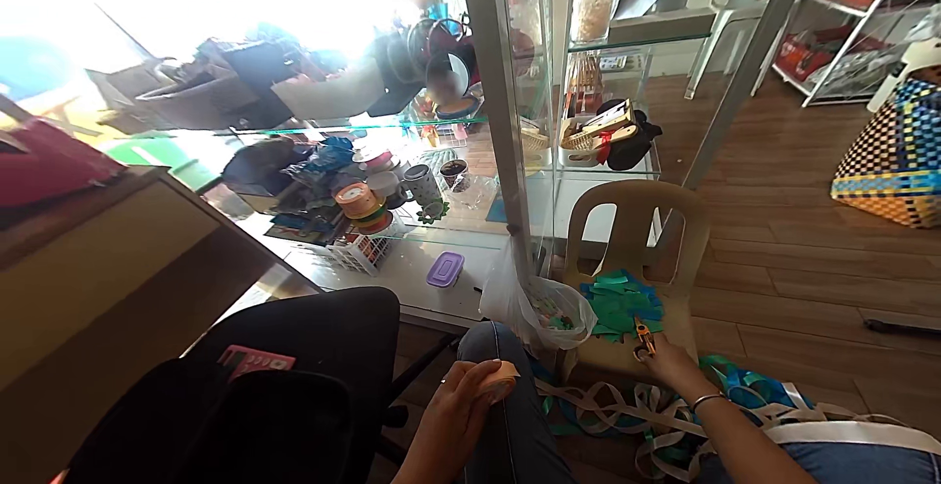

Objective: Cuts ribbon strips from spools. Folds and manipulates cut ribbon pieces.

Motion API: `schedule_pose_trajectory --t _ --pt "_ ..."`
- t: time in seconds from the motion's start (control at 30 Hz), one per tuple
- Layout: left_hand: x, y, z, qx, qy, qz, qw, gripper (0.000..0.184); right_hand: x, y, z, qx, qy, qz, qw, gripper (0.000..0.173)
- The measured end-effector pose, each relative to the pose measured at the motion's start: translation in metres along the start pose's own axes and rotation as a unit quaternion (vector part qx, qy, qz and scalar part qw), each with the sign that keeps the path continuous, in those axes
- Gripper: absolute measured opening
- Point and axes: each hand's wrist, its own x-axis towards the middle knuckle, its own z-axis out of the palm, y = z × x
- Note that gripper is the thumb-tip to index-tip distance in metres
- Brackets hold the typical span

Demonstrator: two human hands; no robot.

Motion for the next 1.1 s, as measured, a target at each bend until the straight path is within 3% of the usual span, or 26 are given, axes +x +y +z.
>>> schedule_pose_trajectory --t 0.2,0.3,0.47,0.53,0.6,0.67,0.73,0.83,0.97,1.1 --pt "0.003 0.014 -0.004 0.072 0.015 0.000 0.997 0.037 0.003 0.005 0.005 -0.024 0.011 -0.021 0.999 0.059" --pt "0.000 0.020 -0.005 0.093 0.021 -0.004 0.995 0.036 0.008 0.016 0.010 -0.118 0.032 0.012 0.992 0.057" --pt "-0.001 0.029 -0.005 0.111 0.015 -0.035 0.993 0.039 0.008 0.029 0.007 -0.155 0.021 0.032 0.987 0.055" --pt "0.000 0.034 -0.008 0.097 -0.007 -0.061 0.993 0.039 -0.005 0.017 0.001 -0.182 0.072 0.027 0.980 0.050" --pt "0.001 0.037 -0.011 0.062 -0.024 -0.083 0.994 0.039 -0.021 -0.008 -0.011 -0.113 0.202 -0.062 0.971 0.038" --pt "0.001 0.034 -0.007 0.025 -0.006 -0.078 0.997 0.037 -0.041 -0.050 -0.035 0.020 0.313 -0.217 0.925 0.041" --pt "-0.001 0.030 -0.003 0.002 0.013 -0.068 0.998 0.034 -0.071 -0.108 -0.067 0.111 0.347 -0.331 0.870 0.053" --pt "-0.002 0.029 -0.002 -0.021 0.006 -0.068 0.997 0.032 -0.111 -0.195 -0.100 0.219 0.344 -0.433 0.804 0.073" --pt "-0.005 0.029 -0.003 -0.021 0.018 -0.063 0.998 0.031 -0.118 -0.277 -0.105 0.353 0.347 -0.450 0.743 0.083" --pt "-0.012 0.028 -0.006 -0.007 0.030 -0.069 0.997 0.030 -0.111 -0.299 -0.099 0.444 0.360 -0.399 0.717 0.061"
